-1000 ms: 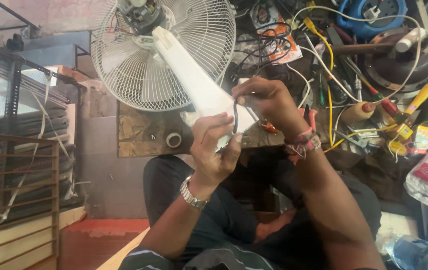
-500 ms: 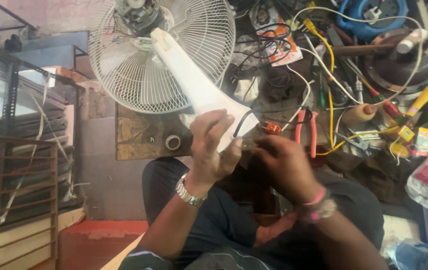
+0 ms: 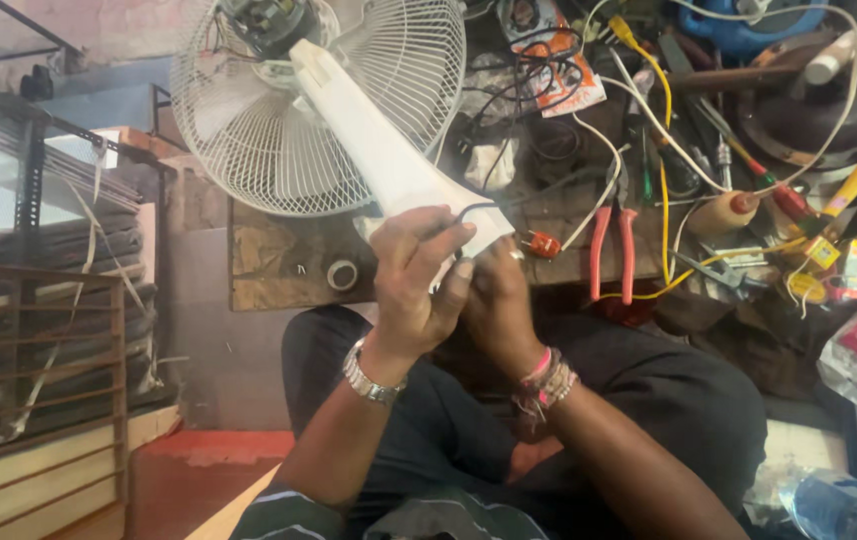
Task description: The person repairs a white pedestal fan by manipulating its internal wiring and reassembling the base cover. They use a screwdriver to secure screws and pliers to handle wires, working in a cluttered workshop environment.
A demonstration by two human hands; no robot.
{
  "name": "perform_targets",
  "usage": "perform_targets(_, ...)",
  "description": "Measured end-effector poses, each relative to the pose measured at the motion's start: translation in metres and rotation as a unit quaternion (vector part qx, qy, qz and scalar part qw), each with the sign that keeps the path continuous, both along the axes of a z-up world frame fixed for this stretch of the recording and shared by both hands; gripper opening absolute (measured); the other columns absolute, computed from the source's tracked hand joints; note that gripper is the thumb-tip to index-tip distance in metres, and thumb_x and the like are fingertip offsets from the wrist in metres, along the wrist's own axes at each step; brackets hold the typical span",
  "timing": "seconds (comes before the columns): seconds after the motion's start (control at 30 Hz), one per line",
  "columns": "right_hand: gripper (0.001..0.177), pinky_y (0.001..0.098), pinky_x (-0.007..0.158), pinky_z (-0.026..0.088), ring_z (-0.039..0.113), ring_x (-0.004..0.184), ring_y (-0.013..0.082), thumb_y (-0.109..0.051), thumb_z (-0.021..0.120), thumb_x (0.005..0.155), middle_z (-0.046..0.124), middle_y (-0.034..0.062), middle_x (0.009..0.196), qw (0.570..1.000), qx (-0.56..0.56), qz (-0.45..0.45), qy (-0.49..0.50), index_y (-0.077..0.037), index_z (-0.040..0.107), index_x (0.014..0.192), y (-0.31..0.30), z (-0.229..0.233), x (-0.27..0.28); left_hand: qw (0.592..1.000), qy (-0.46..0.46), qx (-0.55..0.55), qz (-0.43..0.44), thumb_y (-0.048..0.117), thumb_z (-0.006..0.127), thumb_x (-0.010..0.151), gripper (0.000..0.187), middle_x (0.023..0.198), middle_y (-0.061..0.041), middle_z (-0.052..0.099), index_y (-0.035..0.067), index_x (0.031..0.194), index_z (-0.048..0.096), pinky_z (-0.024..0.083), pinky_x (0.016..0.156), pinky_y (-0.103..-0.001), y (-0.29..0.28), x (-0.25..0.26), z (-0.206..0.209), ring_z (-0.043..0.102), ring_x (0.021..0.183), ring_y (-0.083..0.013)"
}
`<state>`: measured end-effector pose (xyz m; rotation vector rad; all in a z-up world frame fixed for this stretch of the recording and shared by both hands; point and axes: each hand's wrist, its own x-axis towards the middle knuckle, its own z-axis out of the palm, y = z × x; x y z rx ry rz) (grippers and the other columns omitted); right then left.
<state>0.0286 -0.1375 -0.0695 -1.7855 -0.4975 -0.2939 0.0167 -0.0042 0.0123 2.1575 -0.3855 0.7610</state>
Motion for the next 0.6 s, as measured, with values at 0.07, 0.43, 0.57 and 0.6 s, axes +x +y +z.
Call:
perform_targets(0.07, 0.03, 0.0434, 0.098, 0.051, 0.056, 0.125, 0.0323, 0.002, 0.07, 0.087, 0.059, 0.023, 0.131, 0.995, -0.059, 0.036, -0.067, -0.003, 0.061, 0.115, -0.003, -0.001, 0.009, 1.0, 0.002, 0.004, -0.001, 0.019, 0.069, 0.098, 0.027, 0.127, -0.012, 0.064, 0.011, 0.124, 0.068, 0.043, 0.111, -0.043, 0.001, 0.0, 0.0, 0.059, 0.126, -0.0301)
perform_targets(0.43, 0.023, 0.0428, 0.082, 0.055, 0.072, 0.092, 0.0354, -0.017, 0.071, 0.094, 0.075, 0.0178, 0.1, 0.941, -0.307, -0.005, 0.141, -0.009, 0.074, 0.116, -0.108, 0.044, 0.037, 0.999, -0.009, 0.024, -0.034, 0.014, 0.07, 0.1, 0.028, 0.141, -0.009, 0.062, 0.01, 0.127, 0.065, 0.041, 0.112, -0.04, -0.001, 0.01, 0.003, 0.059, 0.135, -0.0304)
perform_targets(0.57, 0.022, 0.0455, 0.086, 0.056, 0.07, 0.095, 0.0353, -0.021, 0.069, 0.096, 0.075, 0.0173, 0.1, 0.937, -0.316, -0.063, 0.131, -0.009, 0.076, 0.114, -0.111, 0.03, 0.04, 0.998, -0.014, 0.047, -0.025, 0.016, 0.072, 0.099, 0.028, 0.139, -0.009, 0.063, 0.009, 0.126, 0.065, 0.041, 0.112, -0.042, -0.007, 0.019, 0.002, 0.059, 0.132, -0.028)
perform_targets(0.6, 0.022, 0.0504, 0.095, 0.048, 0.07, 0.095, 0.0345, -0.022, 0.071, 0.094, 0.075, 0.0157, 0.097, 0.932, -0.339, -0.047, 0.122, -0.011, 0.077, 0.112, -0.108, 0.024, 0.041, 0.998, -0.013, 0.049, -0.03, 0.017, 0.072, 0.099, 0.028, 0.139, -0.009, 0.064, 0.01, 0.126, 0.066, 0.041, 0.111, -0.043, -0.007, 0.022, 0.002, 0.059, 0.132, -0.0273)
